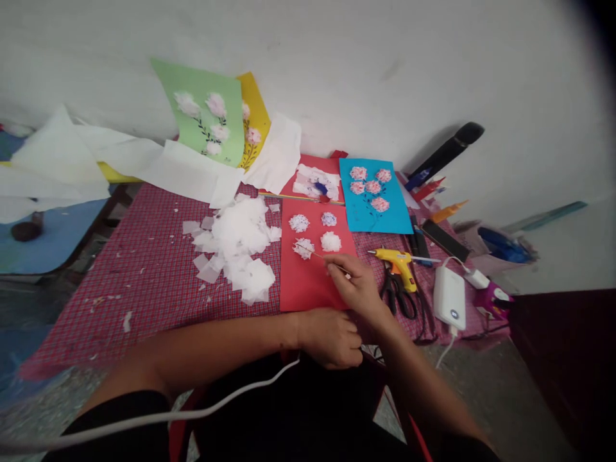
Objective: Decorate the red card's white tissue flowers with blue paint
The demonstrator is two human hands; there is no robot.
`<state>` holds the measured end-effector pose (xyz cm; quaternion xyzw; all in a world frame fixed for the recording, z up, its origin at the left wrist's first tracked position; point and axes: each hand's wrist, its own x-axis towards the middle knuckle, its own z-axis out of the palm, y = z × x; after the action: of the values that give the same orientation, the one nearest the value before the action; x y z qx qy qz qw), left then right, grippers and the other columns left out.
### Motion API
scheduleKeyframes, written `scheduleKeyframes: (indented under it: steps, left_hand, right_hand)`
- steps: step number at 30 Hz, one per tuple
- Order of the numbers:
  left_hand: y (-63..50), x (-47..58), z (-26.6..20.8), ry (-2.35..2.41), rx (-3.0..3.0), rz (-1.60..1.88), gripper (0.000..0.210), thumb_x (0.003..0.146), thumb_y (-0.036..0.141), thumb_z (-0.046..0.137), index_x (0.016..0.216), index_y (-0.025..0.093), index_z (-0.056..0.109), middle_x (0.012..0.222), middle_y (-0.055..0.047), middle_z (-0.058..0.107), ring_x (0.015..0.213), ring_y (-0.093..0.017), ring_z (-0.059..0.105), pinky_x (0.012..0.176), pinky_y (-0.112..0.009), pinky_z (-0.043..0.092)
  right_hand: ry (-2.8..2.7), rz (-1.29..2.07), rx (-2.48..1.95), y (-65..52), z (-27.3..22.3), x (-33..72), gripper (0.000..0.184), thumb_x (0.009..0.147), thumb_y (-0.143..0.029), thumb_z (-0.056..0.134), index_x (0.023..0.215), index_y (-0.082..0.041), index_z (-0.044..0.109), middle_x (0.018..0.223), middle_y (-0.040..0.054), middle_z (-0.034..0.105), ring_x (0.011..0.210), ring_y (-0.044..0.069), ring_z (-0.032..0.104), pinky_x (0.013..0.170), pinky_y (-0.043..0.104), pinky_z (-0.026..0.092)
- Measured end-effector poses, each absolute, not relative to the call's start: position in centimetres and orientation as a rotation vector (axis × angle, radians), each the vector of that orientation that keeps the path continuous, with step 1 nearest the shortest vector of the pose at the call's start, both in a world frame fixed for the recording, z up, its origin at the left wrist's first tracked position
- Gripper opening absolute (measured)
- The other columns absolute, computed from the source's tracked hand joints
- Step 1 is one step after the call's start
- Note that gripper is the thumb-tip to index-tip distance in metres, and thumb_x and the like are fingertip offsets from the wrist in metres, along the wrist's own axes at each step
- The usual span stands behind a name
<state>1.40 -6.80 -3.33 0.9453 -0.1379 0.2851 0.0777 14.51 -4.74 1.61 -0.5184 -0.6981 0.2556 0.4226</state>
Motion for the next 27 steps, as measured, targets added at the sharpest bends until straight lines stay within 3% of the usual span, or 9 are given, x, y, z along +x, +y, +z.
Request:
scheduleKeyframes:
  steps: [11,19,27]
  left_hand:
    - [-6.74,1.40,-3.00,-0.420,2.858,0.712,0.020,0.093,0.029,0.063,0.077,0.021,0.071,0.077,-0.003,0.073,0.065,-0.017,0.062,0.063,-0.036,0.045]
    - [-6.82,1.51,-3.40,-0.428,2.827,0.875,0.015,0.087,0.027,0.068,0.074,0.021,0.069,0.071,-0.003,0.071,0.062,-0.018,0.062,0.061,-0.036,0.045]
    - [-6.72,1.60,-3.67,-0.451,2.809,0.888,0.018,0.090,0.027,0.065,0.074,0.020,0.068,0.073,-0.004,0.071,0.063,-0.018,0.061,0.061,-0.036,0.045]
  right_hand:
    - [-1.950,0.442,-1.256,-5.01,2.32,14.53,0.023,0.100,-0.021,0.057,0.114,-0.027,0.075,0.098,0.0043,0.078,0.087,0.020,0.073,0.076,0.034,0.059]
    - [-2.011,0.422,-1.210,-5.25,2.23,14.06,0.024,0.101,-0.018,0.055,0.115,-0.025,0.073,0.099,0.0050,0.078,0.087,0.019,0.073,0.077,0.034,0.059]
    - [-1.998,0.406,-1.232,-5.27,2.14,14.10,0.024,0.101,-0.019,0.055,0.116,-0.025,0.073,0.098,0.0054,0.078,0.085,0.019,0.073,0.074,0.033,0.059]
